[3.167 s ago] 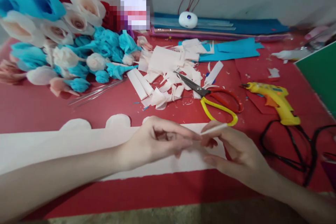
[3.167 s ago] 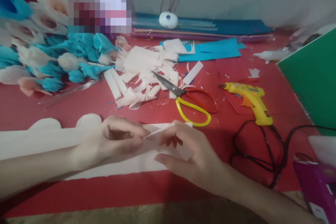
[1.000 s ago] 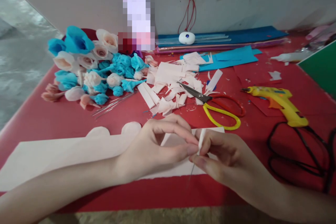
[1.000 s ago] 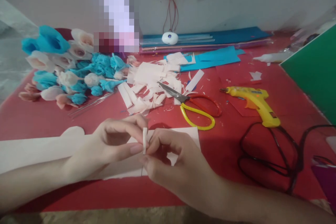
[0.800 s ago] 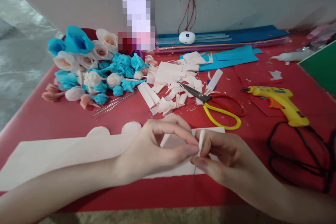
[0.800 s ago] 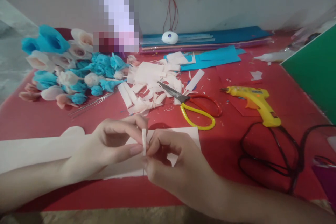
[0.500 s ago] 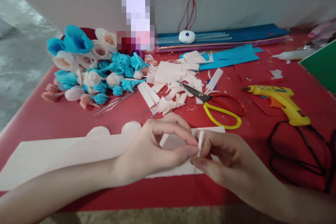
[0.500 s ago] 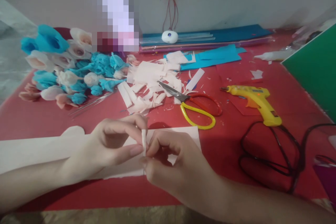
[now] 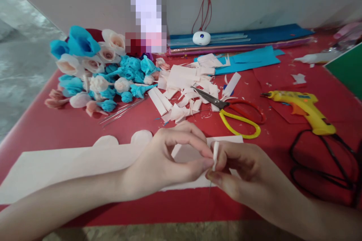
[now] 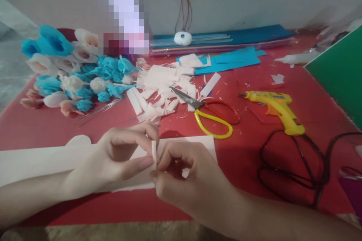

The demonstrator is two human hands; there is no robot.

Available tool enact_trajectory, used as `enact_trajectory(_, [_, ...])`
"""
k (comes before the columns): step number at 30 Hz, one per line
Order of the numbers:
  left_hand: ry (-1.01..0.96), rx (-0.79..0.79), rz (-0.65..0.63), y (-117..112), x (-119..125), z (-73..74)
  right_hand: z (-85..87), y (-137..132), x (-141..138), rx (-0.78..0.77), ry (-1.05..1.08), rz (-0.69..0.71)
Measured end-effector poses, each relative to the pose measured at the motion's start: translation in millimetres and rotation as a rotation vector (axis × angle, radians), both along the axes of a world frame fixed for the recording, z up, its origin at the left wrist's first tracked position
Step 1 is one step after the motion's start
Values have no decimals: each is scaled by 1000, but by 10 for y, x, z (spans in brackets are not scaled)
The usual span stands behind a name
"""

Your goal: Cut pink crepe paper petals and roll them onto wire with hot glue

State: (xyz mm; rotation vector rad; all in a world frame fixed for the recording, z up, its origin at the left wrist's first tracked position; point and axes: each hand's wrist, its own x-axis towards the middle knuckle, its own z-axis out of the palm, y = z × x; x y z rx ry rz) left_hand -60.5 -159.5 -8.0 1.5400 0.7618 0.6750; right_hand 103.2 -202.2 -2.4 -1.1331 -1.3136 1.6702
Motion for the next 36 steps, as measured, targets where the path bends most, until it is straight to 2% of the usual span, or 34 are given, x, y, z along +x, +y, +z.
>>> enact_trajectory(19, [9, 27, -32, 13, 3, -3, 2, 30, 13, -29, -43, 30])
enact_trajectory(25, [27, 52, -9, 24, 18, -1, 17, 50, 50, -47, -32, 77])
enact_trajectory(36, [24, 10, -63, 41, -7, 28, 21, 101, 73, -65, -45, 140])
